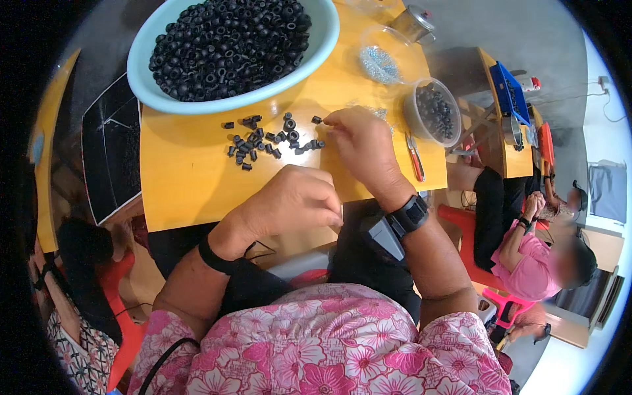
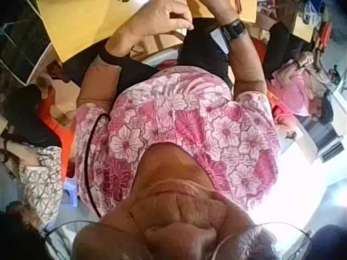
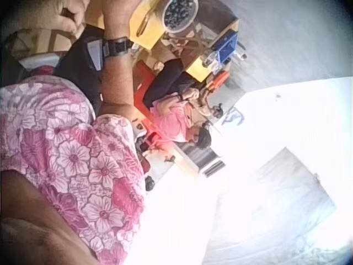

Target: Assembling small black plastic components at a work table.

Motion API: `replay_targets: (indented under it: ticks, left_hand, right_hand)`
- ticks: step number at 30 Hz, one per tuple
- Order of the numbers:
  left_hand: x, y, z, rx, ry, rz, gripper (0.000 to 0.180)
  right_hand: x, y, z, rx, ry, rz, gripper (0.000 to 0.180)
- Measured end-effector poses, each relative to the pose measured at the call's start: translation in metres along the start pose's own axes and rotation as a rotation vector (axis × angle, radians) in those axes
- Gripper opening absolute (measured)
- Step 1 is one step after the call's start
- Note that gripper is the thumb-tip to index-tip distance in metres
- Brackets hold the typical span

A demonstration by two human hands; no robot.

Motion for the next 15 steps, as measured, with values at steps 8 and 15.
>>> replay_targets:
  ticks: [8,15]
  left_hand:
    - [-0.004,-0.006,-0.003,-0.019,-0.022,0.101,0.014]
    - [-0.004,-0.005,-0.001,0.037,-0.040,0.059,0.013]
  right_hand:
    - [-0.011,0.003,-0.015,-0.175,-0.106,0.179,0.030]
    - [-0.010,-0.006,-0.007,-0.130,0.009,0.190,0.026]
Point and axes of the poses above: each hand's wrist, its own z-axis towards the middle knuckle, its own x-axis out of the back of the hand, y = z × x, the point moved 4 cm from there along z, towards the middle knuckle, and after that the axes turned 7 degrees about y, right-handed, at the moved point
